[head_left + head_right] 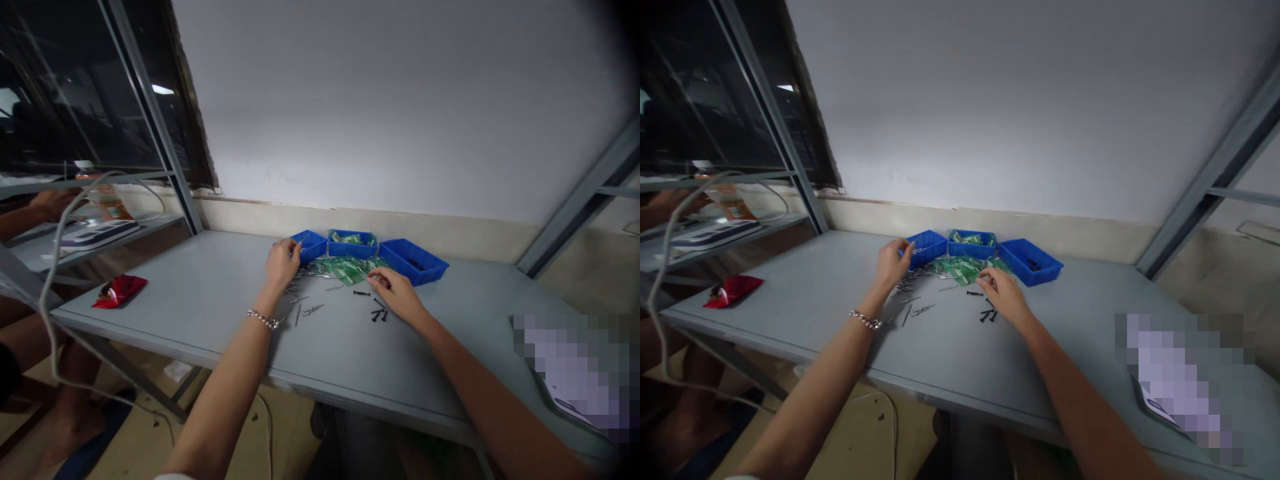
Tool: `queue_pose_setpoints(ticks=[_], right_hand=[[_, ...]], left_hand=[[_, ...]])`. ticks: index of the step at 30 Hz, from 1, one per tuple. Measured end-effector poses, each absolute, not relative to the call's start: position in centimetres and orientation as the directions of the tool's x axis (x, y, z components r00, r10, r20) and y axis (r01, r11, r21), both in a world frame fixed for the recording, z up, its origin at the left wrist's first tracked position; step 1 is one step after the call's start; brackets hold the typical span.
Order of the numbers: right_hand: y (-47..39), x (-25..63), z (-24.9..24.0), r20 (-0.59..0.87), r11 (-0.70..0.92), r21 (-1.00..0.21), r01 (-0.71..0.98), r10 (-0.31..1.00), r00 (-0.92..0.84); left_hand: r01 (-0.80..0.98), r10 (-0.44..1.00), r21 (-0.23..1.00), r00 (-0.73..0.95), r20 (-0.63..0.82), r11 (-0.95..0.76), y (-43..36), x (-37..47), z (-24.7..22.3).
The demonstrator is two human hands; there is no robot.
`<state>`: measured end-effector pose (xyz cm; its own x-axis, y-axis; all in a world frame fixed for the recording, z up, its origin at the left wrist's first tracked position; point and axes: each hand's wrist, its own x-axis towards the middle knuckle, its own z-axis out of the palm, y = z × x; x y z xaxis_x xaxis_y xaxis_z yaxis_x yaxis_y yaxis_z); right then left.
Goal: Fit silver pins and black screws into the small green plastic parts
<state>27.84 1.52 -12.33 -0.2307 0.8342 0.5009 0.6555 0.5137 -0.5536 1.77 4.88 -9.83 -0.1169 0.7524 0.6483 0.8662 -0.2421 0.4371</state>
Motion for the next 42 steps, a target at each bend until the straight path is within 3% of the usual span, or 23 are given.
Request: queue_pose_setpoints(ticks=[5,16,31,36,39,42], right_hand=[[1.5,27.7,-12.4,0.499,0.518,-0.536,0.667,0.831,-0.244],[1.3,27.7,-12.3,0.463,0.492,-0.514,0.703,0.848,-0.255],[1.2,27.7,-12.3,0.437,0.484,-0.523,0.702,0.859,-0.267],[1.2,27.6,-12.1,0.433,0.478,-0.52,0.708,0.862,-0.264],[1.2,27.6,-12.1,0.446,0.496,-0.513,0.701,0.852,-0.275],[1.3,27.6,-12.2,0.461,0.518,-0.502,0.692,0.838,-0.293]], left_hand=[[0.896,0.696,0.443,-0.299,0.653,-0.032,5.4,-0.2,-10.0],[0.921,0.767,0.385,-0.293,0.571,0.065,5.5,0.3,-10.7],[0.904,0.81,0.428,-0.259,0.526,0.011,5.7,0.3,-10.8],[0.884,0.794,0.439,-0.148,0.589,-0.161,5.1,0.4,-9.7],[0.86,0.9,0.437,0.057,0.432,-0.265,4.3,0.0,-8.8],[0.855,0.949,0.429,0.315,0.018,-0.292,3.5,-0.2,-8.4]])
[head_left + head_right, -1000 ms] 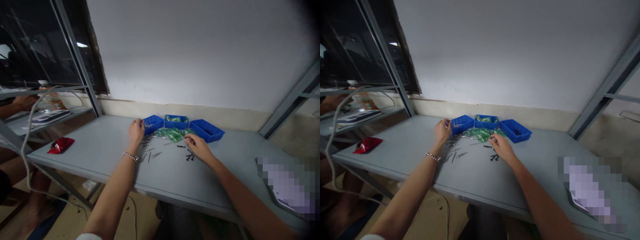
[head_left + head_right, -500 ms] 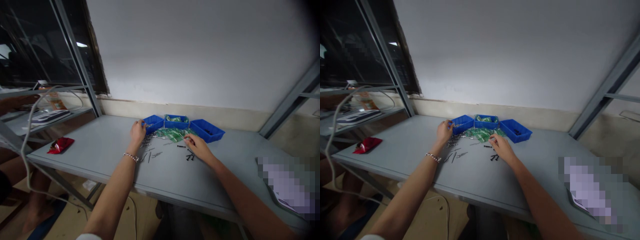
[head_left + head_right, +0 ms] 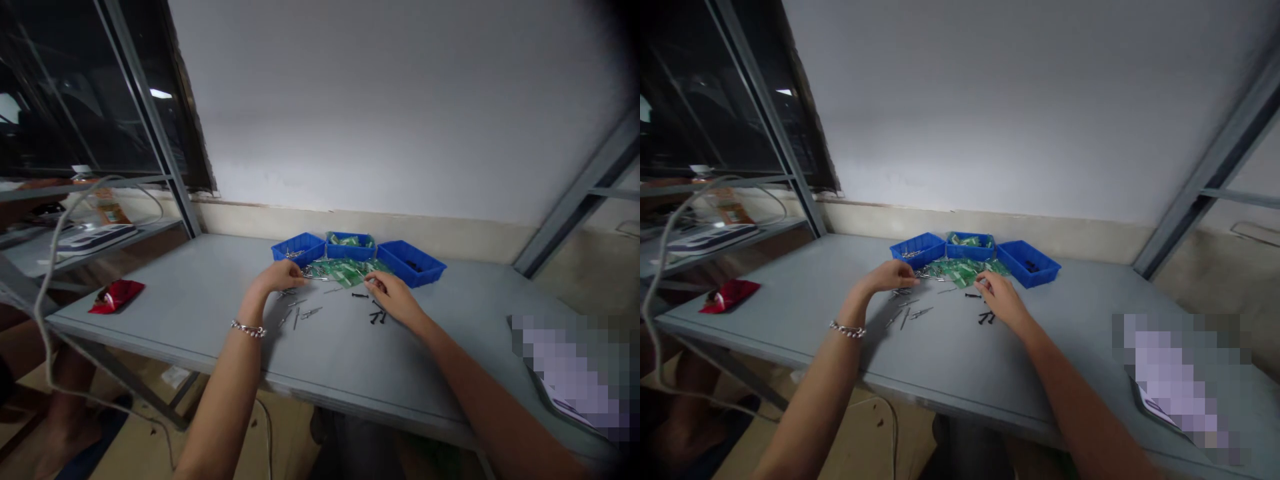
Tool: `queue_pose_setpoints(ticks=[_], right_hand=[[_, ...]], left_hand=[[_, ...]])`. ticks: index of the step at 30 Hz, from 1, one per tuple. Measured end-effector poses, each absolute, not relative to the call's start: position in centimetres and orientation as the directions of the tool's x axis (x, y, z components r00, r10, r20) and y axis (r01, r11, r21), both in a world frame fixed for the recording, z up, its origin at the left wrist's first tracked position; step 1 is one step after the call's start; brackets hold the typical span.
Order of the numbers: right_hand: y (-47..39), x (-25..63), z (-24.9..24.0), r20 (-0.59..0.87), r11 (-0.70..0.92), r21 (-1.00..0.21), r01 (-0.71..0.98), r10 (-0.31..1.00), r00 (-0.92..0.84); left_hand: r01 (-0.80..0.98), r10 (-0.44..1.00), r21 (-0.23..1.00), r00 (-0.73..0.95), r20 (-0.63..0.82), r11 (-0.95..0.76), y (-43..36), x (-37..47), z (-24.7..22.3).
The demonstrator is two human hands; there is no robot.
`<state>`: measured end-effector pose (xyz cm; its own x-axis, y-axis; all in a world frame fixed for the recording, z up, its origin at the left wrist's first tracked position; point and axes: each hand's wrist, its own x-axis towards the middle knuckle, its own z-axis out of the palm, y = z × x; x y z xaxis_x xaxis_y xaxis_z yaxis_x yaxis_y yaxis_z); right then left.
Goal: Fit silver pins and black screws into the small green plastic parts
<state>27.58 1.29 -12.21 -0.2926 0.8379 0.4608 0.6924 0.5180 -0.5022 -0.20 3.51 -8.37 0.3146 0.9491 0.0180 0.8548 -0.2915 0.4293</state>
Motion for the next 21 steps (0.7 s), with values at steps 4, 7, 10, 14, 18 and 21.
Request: queue_pose_setpoints(ticks=[4,7,10,14,18,21], right_hand=[[1.4,27.5,-12.3,0.458,0.521,-0.499,0.692,0.837,-0.299],[1.4,27.5,-12.4,0.45,0.515,-0.507,0.691,0.842,-0.297],[1.5,27.5,-12.5,0.435,0.506,-0.513,0.693,0.85,-0.298],[1.5,27.5,-12.4,0.426,0.502,-0.52,0.691,0.854,-0.299],[1.3,27.5,-12.3,0.419,0.499,-0.521,0.692,0.856,-0.302],[1.3,27.5,-12.3,0.426,0.509,-0.519,0.686,0.85,-0.308]], left_hand=[[0.87,0.861,0.368,0.436,-0.262,-0.329,2.7,0.5,-8.3],[0.905,0.864,0.279,0.399,-0.305,-0.32,2.4,1.4,-8.2],[0.93,0.868,0.2,0.362,-0.34,-0.31,2.0,2.2,-8.0],[0.94,0.866,0.124,0.34,-0.367,-0.316,1.5,3.0,-7.7],[0.932,0.879,0.176,0.358,-0.314,-0.316,1.1,3.4,-7.8],[0.916,0.89,0.219,0.384,-0.245,-0.335,1.2,3.5,-8.0]])
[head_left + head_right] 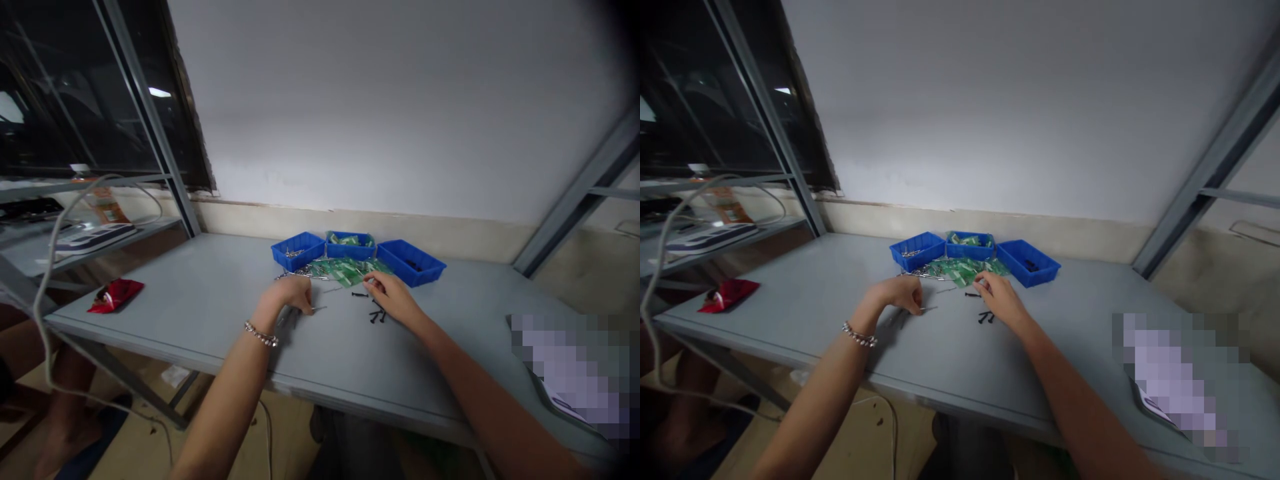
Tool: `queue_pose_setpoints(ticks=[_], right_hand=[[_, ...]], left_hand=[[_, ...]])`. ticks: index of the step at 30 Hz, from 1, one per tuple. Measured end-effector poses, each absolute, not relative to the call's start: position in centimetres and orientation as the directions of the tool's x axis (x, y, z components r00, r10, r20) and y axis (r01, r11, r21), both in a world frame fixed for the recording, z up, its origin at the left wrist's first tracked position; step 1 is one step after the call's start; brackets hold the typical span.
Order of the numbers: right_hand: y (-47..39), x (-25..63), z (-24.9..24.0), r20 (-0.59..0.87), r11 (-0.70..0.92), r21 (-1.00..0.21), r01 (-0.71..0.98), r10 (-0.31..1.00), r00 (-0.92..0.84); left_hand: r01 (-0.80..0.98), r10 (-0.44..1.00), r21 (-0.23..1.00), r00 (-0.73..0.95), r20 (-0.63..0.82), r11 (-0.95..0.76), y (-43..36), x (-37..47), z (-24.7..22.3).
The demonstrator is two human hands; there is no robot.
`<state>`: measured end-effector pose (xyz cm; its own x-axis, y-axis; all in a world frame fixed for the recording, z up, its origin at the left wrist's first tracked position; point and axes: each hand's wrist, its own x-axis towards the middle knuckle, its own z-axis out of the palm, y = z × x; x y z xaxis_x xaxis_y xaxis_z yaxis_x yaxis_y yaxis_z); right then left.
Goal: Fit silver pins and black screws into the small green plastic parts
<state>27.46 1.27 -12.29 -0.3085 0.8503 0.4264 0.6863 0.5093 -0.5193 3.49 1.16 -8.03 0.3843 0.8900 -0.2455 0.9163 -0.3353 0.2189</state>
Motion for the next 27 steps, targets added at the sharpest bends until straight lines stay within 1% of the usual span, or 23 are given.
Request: queue_pose_setpoints(ticks=[5,7,10,11,13,16,19,23,27], right_hand=[[1.3,27.4,-12.3,0.429,0.505,-0.526,0.685,0.852,-0.3],[1.3,27.4,-12.3,0.424,0.499,-0.525,0.689,0.856,-0.297],[1.2,27.3,-12.2,0.414,0.491,-0.528,0.693,0.861,-0.295],[1.2,27.3,-12.2,0.411,0.49,-0.532,0.691,0.863,-0.296],[1.1,27.2,-12.3,0.408,0.494,-0.538,0.683,0.862,-0.301],[1.1,27.1,-12.4,0.416,0.512,-0.535,0.672,0.852,-0.318],[1.1,26.9,-12.5,0.428,0.527,-0.543,0.653,0.843,-0.325],[1.0,26.7,-12.5,0.433,0.528,-0.569,0.63,0.844,-0.316],[1.0,26.6,-12.5,0.445,0.532,-0.586,0.611,0.842,-0.306]], left_hand=[[0.893,0.9,0.29,0.402,-0.168,-0.345,1.8,3.4,-8.5],[0.87,0.91,0.322,0.412,-0.057,-0.373,2.1,3.5,-8.7],[0.816,0.888,0.351,0.423,0.18,-0.46,2.6,4.0,-9.2],[0.796,0.875,0.363,0.425,0.234,-0.484,2.7,4.3,-9.4],[0.757,0.854,0.399,0.429,0.293,-0.517,2.8,4.9,-9.6],[0.705,0.833,0.445,0.442,0.332,-0.552,2.8,5.9,-10.0],[0.671,0.817,0.467,0.455,0.354,-0.576,2.6,6.6,-10.4],[0.642,0.783,0.448,0.494,0.378,-0.622,2.2,7.2,-10.7],[0.655,0.78,0.423,0.514,0.358,-0.626,1.9,7.6,-10.9]])
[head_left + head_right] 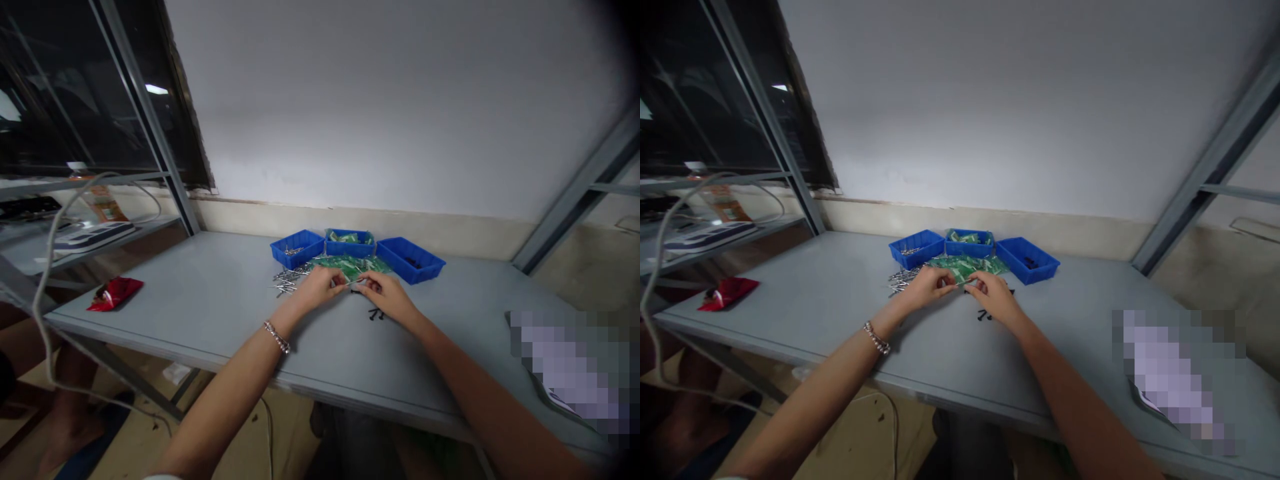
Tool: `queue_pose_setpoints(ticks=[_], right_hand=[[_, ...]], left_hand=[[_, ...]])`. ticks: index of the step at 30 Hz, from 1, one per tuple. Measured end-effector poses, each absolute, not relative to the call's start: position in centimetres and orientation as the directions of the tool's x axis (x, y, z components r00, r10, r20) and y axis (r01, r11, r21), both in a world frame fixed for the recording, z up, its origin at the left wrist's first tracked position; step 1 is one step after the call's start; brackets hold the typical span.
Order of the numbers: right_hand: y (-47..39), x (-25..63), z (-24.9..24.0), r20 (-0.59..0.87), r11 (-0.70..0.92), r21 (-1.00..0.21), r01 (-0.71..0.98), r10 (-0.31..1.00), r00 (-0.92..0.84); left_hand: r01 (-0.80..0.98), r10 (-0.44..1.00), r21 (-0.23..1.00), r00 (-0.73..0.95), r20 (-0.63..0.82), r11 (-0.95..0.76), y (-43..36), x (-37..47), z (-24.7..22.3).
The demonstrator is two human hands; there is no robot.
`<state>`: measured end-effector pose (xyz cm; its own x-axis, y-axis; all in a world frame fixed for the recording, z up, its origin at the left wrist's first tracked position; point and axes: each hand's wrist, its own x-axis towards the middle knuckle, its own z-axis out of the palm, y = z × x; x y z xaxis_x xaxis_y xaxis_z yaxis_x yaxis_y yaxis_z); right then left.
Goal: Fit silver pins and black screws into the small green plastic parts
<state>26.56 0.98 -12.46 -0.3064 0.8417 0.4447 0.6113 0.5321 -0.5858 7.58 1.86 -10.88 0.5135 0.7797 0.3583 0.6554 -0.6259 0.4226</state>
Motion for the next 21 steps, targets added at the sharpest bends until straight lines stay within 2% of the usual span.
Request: queue_pose_setpoints(ticks=[21], right_hand=[[0.74,26.32,-12.3,0.472,0.574,-0.534,0.621,0.812,-0.344]], left_hand=[[0.624,0.755,0.432,0.589,0.288,-0.651,1.36,7.75,-10.87]])
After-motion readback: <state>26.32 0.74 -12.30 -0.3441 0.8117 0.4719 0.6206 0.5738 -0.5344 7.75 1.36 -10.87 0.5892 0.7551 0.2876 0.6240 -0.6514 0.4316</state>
